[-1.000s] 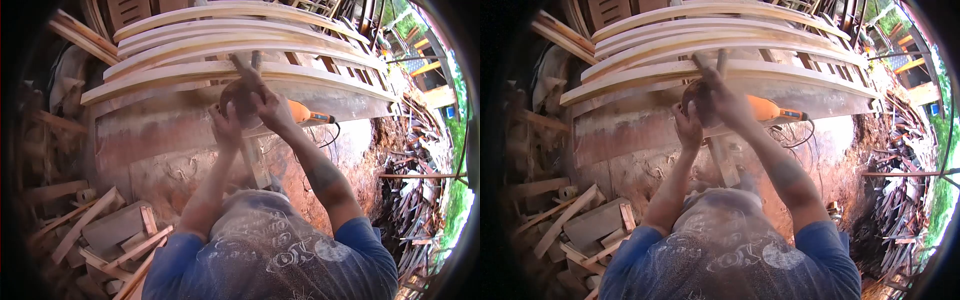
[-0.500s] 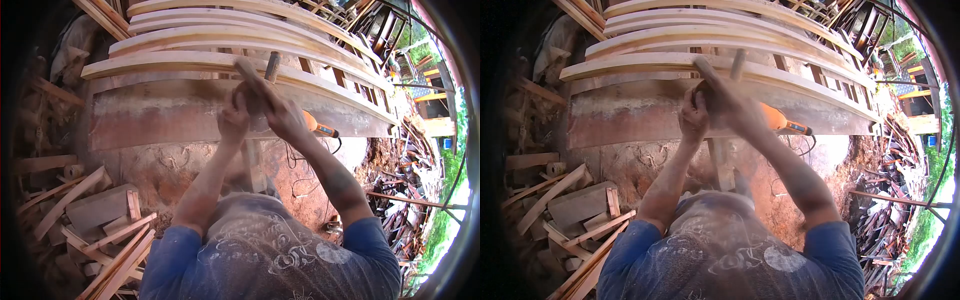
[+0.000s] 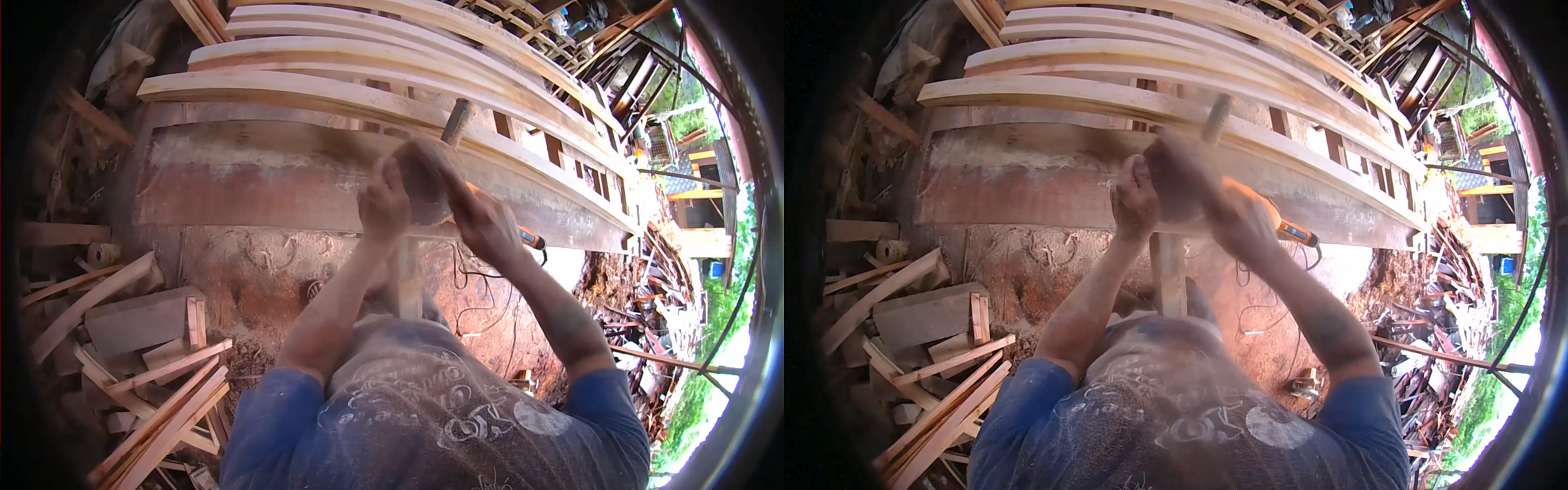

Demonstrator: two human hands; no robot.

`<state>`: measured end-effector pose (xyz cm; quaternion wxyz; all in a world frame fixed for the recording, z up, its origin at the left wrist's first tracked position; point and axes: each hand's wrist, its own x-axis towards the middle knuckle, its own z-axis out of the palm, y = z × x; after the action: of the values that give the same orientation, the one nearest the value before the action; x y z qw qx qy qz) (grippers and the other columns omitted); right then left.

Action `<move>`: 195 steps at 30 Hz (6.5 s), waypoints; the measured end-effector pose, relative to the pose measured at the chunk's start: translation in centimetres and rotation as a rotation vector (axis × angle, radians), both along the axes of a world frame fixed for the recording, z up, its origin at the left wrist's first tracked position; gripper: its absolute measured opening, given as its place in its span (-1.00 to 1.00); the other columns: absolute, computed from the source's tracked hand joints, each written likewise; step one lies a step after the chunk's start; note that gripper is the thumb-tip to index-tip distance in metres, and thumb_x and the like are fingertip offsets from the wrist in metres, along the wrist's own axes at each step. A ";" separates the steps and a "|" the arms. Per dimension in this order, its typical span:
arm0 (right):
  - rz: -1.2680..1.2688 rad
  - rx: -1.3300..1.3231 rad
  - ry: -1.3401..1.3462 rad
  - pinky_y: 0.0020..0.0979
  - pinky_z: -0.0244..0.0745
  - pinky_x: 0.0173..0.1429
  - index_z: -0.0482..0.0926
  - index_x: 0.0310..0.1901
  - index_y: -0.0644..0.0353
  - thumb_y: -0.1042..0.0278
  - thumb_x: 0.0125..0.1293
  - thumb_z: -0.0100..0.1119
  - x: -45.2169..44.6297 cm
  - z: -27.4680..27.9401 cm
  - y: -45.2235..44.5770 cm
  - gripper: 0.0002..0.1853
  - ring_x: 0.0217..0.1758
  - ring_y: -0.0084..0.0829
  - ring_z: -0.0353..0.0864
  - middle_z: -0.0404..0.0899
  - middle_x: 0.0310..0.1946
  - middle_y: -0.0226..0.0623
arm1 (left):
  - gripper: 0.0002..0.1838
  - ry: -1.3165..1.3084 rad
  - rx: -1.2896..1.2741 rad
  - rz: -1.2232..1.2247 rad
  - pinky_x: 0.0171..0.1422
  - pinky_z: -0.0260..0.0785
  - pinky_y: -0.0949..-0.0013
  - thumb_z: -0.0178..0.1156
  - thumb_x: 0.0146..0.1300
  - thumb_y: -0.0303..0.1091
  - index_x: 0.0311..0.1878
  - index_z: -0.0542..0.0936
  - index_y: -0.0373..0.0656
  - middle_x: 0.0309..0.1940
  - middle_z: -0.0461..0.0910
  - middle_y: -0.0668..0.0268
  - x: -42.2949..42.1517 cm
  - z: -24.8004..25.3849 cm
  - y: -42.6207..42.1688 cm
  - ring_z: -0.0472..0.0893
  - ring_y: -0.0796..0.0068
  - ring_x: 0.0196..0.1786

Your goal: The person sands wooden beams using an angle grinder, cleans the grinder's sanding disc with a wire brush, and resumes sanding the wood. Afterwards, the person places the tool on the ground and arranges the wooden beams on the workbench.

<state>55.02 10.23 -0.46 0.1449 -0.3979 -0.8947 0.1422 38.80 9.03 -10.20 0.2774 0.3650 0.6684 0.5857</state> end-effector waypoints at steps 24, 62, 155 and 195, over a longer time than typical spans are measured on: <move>0.261 0.018 -0.026 -0.05 0.49 -0.33 0.22 0.56 -0.34 0.33 0.47 0.14 -1.0 0.9 6.4 -0.32 -0.39 0.02 0.64 0.62 -0.34 -0.02 | -0.24 -0.214 0.129 -0.312 0.19 0.54 0.24 0.56 0.11 -0.28 0.29 0.36 -0.33 0.06 0.67 0.01 -0.4 -3.0 -2.4 0.69 0.20 0.11; -0.261 -0.075 0.109 -0.01 0.57 0.00 0.10 0.62 -0.15 0.38 0.47 0.10 6.2 0.8 -2.8 -0.26 -0.02 0.16 0.71 0.68 -0.05 0.22 | -0.38 -0.123 0.156 -0.289 0.11 0.54 0.23 0.53 0.18 -0.20 0.17 0.47 -0.30 0.00 0.69 0.07 -1.7 1.2 0.2 0.71 0.29 -0.01; -0.397 -0.062 0.029 0.14 0.49 -0.09 0.20 0.56 -0.16 0.30 0.47 0.04 -5.1 1.1 1.5 -0.36 -0.21 0.23 0.65 0.66 -0.26 0.20 | -0.59 -0.140 0.078 -0.148 0.00 0.49 0.02 0.20 0.47 -0.11 0.14 0.51 -0.27 -0.24 0.71 -0.04 0.0 -0.6 -0.3 0.71 -0.13 -0.10; -0.163 -0.127 -0.151 0.07 0.53 -0.14 0.19 0.58 -0.20 0.36 0.47 0.02 1.4 0.5 -4.3 -0.34 -0.22 0.14 0.70 0.68 -0.19 0.14 | -0.43 -0.115 0.069 -0.047 0.09 0.43 -0.09 -0.02 0.55 0.14 0.21 0.44 -0.25 -0.07 0.66 -0.16 1.2 -2.8 0.1 0.65 -0.25 0.04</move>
<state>56.41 5.95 0.08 0.0630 -0.4874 -0.8568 0.1559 40.04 9.17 -12.99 0.3164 0.3555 0.6221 0.6217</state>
